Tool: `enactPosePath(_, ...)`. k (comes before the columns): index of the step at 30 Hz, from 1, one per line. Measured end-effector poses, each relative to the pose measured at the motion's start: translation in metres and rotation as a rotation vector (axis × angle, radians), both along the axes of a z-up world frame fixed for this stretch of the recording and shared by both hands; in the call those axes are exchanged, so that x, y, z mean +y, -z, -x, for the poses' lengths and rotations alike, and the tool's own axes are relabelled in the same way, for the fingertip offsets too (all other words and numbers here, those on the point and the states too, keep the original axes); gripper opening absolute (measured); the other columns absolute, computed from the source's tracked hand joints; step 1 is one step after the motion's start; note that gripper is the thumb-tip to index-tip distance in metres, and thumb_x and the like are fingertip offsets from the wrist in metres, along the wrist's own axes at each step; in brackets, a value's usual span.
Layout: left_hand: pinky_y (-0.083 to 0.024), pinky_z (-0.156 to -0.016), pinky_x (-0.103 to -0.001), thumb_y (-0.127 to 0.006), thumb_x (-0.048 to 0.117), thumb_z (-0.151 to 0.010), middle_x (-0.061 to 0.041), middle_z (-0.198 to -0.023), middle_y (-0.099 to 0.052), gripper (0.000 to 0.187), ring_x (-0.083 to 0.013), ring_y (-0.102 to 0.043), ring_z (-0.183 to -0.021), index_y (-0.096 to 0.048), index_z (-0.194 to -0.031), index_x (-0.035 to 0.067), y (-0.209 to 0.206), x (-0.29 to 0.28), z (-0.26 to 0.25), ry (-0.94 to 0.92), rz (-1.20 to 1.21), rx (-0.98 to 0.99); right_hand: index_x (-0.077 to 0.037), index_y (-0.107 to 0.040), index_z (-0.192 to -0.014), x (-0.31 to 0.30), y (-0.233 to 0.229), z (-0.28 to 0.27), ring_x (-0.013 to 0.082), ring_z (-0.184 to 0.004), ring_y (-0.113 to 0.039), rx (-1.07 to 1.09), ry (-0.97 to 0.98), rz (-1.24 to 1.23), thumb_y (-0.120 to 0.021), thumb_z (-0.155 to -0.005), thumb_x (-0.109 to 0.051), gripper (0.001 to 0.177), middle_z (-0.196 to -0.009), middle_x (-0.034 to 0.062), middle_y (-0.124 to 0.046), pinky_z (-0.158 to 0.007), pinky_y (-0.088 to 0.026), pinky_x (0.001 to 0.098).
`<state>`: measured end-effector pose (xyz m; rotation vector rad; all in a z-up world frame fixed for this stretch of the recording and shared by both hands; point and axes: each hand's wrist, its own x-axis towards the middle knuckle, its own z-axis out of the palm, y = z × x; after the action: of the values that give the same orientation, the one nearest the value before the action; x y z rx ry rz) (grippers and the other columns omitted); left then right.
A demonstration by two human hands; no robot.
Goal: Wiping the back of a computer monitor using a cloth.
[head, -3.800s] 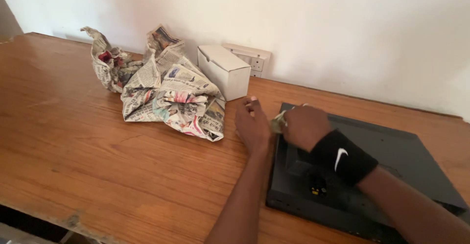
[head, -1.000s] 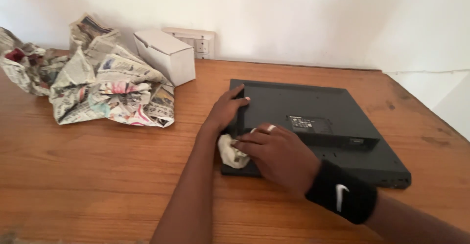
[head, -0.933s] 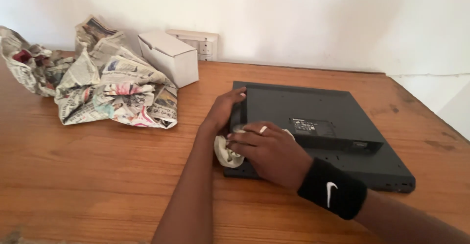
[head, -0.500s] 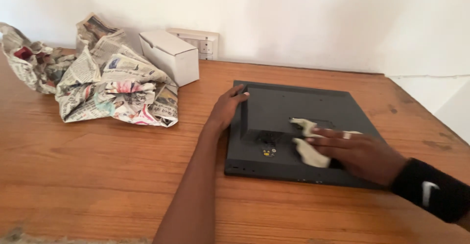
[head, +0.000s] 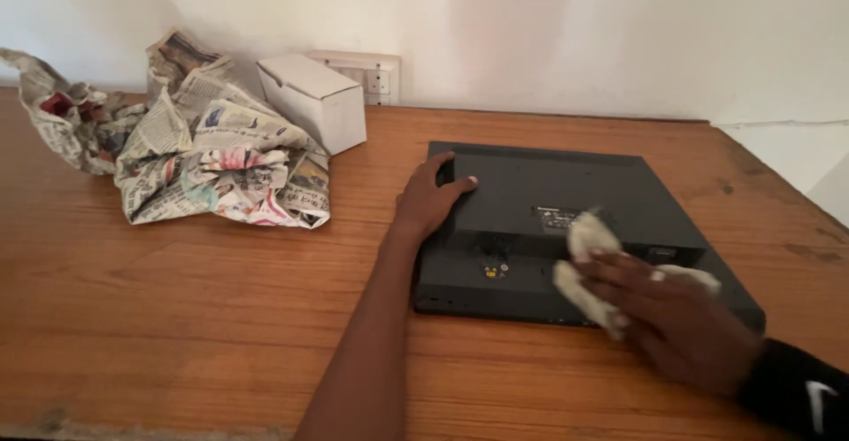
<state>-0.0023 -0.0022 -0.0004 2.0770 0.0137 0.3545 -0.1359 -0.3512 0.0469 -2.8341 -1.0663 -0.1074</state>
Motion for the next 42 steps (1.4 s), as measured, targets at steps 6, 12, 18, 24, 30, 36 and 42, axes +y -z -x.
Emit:
enactPosePath(6, -0.04, -0.115, -0.045, -0.074, 0.056, -0.079, -0.014, -0.152, -0.053, 0.081, -0.0311, -0.05, -0.141, -0.056, -0.147, 0.017, 0.007, 0.002, -0.01, 0.034, 0.003, -0.082, 0.0, -0.042, -0.152, 0.127, -0.017, 0.004, 0.0366, -0.152, -0.029, -0.216, -0.521, -0.053, -0.054, -0.1, -0.048, 0.072, -0.16, 0.0195, -0.041, -0.12, -0.021, 0.053)
enactPosePath(12, -0.051, -0.103, -0.037, -0.07, 0.037, -0.084, -0.014, -0.13, -0.072, 0.054, -0.0282, -0.069, -0.122, -0.071, -0.128, 0.007, 0.027, 0.025, -0.045, 0.197, 0.283, -0.158, 0.005, -0.047, -0.145, 0.176, -0.014, -0.001, 0.0359, -0.148, -0.037, -0.299, -0.594, -0.062, -0.055, -0.101, -0.05, 0.071, -0.151, 0.0228, -0.049, -0.122, -0.021, 0.0554)
enactPosePath(18, -0.045, -0.106, -0.032, -0.067, 0.031, -0.09, -0.012, -0.126, -0.075, 0.045, -0.0231, -0.065, -0.122, -0.073, -0.127, 0.005, 0.018, 0.024, -0.03, 0.197, 0.403, -0.127, -0.001, -0.057, -0.137, 0.161, -0.012, 0.007, 0.0344, -0.144, -0.044, -0.257, -0.578, -0.165, -0.064, -0.095, -0.028, 0.05, -0.147, 0.0163, -0.056, -0.12, -0.029, 0.0535)
enactPosePath(24, -0.049, -0.105, -0.034, -0.072, 0.03, -0.087, -0.013, -0.128, -0.073, 0.048, -0.0248, -0.066, -0.123, -0.071, -0.127, 0.005, 0.022, 0.014, -0.028, 0.133, 0.275, -0.198, -0.008, -0.07, -0.122, 0.108, -0.017, 0.025, 0.0282, -0.131, -0.056, -0.153, -0.413, -0.204, -0.072, -0.088, -0.021, 0.037, -0.133, 0.0082, -0.067, -0.114, -0.036, 0.05)
enactPosePath(30, -0.049, -0.106, -0.036, -0.075, 0.028, -0.085, -0.016, -0.13, -0.071, 0.052, -0.0273, -0.066, -0.124, -0.064, -0.131, 0.004, 0.023, 0.01, -0.023, 0.121, 0.257, -0.198, -0.015, -0.078, -0.098, 0.059, -0.052, -0.001, 0.0275, -0.113, -0.061, -0.557, -0.075, -0.159, -0.076, -0.077, -0.023, 0.022, -0.109, 0.0063, -0.071, -0.1, -0.04, 0.0496)
enactPosePath(36, -0.051, -0.104, -0.039, -0.073, 0.032, -0.087, -0.017, -0.128, -0.069, 0.051, -0.0296, -0.066, -0.122, -0.063, -0.13, 0.007, -0.009, -0.002, 0.005, 0.02, 0.017, -0.168, -0.012, -0.078, -0.09, 0.058, -0.056, -0.031, 0.0274, -0.085, -0.062, -0.8, -0.013, -0.357, -0.069, -0.092, -0.027, 0.017, -0.086, 0.0042, -0.07, -0.079, -0.042, 0.0463)
enactPosePath(42, -0.043, -0.093, -0.05, -0.074, 0.022, -0.083, -0.013, -0.116, -0.073, 0.028, -0.0358, -0.062, -0.117, -0.077, -0.11, 0.015, -0.054, -0.032, 0.05, -0.068, -0.285, -0.587, -0.006, -0.076, -0.093, 0.029, -0.027, -0.062, 0.0249, -0.051, -0.054, 0.002, 0.307, -0.601, -0.055, -0.105, -0.039, 0.041, -0.061, 0.0132, -0.057, -0.052, -0.04, 0.0382)
